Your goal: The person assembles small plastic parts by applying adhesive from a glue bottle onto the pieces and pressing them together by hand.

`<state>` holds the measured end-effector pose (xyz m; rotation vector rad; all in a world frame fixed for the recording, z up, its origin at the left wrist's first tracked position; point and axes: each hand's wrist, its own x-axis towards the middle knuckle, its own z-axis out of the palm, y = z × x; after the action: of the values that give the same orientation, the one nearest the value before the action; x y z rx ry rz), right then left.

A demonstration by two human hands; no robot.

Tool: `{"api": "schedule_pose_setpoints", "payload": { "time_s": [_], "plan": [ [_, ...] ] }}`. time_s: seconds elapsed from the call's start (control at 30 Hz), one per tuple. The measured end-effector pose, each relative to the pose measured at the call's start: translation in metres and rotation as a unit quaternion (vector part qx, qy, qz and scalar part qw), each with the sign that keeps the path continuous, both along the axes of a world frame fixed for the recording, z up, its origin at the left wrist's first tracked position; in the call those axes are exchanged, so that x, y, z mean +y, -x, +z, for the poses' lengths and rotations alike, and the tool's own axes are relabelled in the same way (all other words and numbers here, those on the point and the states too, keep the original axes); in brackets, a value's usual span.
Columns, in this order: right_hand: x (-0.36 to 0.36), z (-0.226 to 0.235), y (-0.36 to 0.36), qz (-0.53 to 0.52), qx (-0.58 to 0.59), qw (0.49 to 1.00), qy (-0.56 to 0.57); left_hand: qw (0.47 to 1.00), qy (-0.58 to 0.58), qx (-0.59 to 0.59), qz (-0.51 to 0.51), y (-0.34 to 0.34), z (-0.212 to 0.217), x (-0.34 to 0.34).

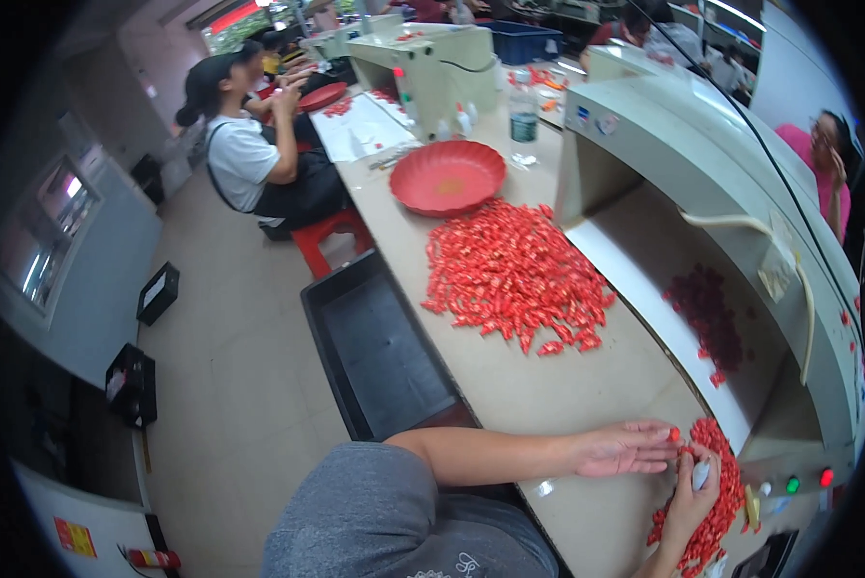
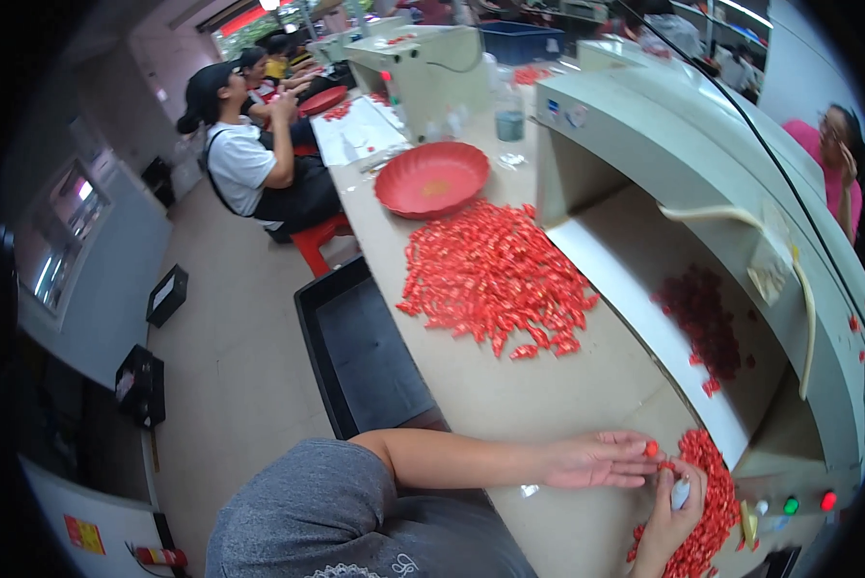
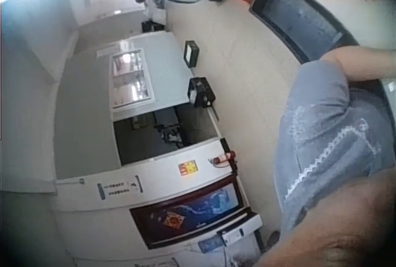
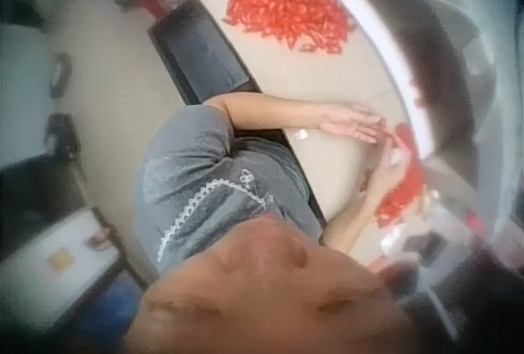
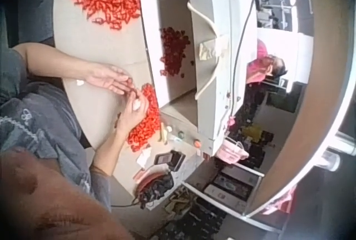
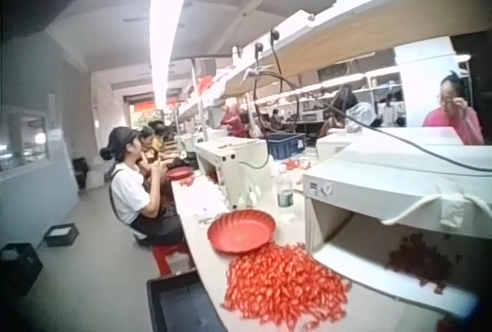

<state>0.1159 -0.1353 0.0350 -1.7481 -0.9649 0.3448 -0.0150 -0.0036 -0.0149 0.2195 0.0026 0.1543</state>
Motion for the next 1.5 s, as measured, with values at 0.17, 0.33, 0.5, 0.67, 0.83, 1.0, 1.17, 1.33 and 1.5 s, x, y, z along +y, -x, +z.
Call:
{"api": "schedule_pose_setpoints", "payload": {
  "time_s": [0.17, 0.33, 0.5, 0.67, 0.83, 1.0, 1.17, 1.33, 1.5],
  "plan": [
    [0.011, 0.014, 0.009, -0.012, 0.306, 0.949, -0.077, 0.992, -0.077, 0.072, 0.063, 0.010, 0.005, 0.007],
    [0.013, 0.013, 0.000, 0.023, 0.472, 0.876, -0.097, 0.981, -0.129, 0.135, 0.055, 0.010, 0.013, 0.012],
    [0.001, 0.016, -0.003, 0.026, 0.484, 0.871, -0.083, 0.966, -0.177, 0.179, 0.063, 0.003, 0.017, 0.003],
    [0.003, 0.019, 0.000, 0.031, 0.447, 0.892, -0.062, 0.949, -0.236, 0.185, 0.100, 0.005, 0.013, 0.000],
    [0.005, 0.020, 0.003, 0.026, 0.384, 0.922, -0.034, 0.931, -0.287, 0.193, 0.115, 0.005, 0.012, 0.000],
    [0.005, 0.023, 0.004, 0.036, 0.339, 0.940, -0.002, 0.892, -0.377, 0.207, 0.141, 0.007, 0.014, 0.001],
    [0.005, 0.020, 0.004, 0.033, 0.299, 0.954, 0.013, 0.822, -0.493, 0.181, 0.222, 0.008, 0.017, 0.001],
    [0.000, 0.027, -0.004, 0.059, 0.378, 0.923, 0.035, 0.798, -0.535, 0.162, 0.223, 0.010, 0.022, 0.004],
    [0.001, 0.019, -0.004, 0.060, 0.234, 0.969, 0.059, 0.768, -0.576, 0.183, 0.210, 0.009, 0.024, 0.005]
  ]
}}
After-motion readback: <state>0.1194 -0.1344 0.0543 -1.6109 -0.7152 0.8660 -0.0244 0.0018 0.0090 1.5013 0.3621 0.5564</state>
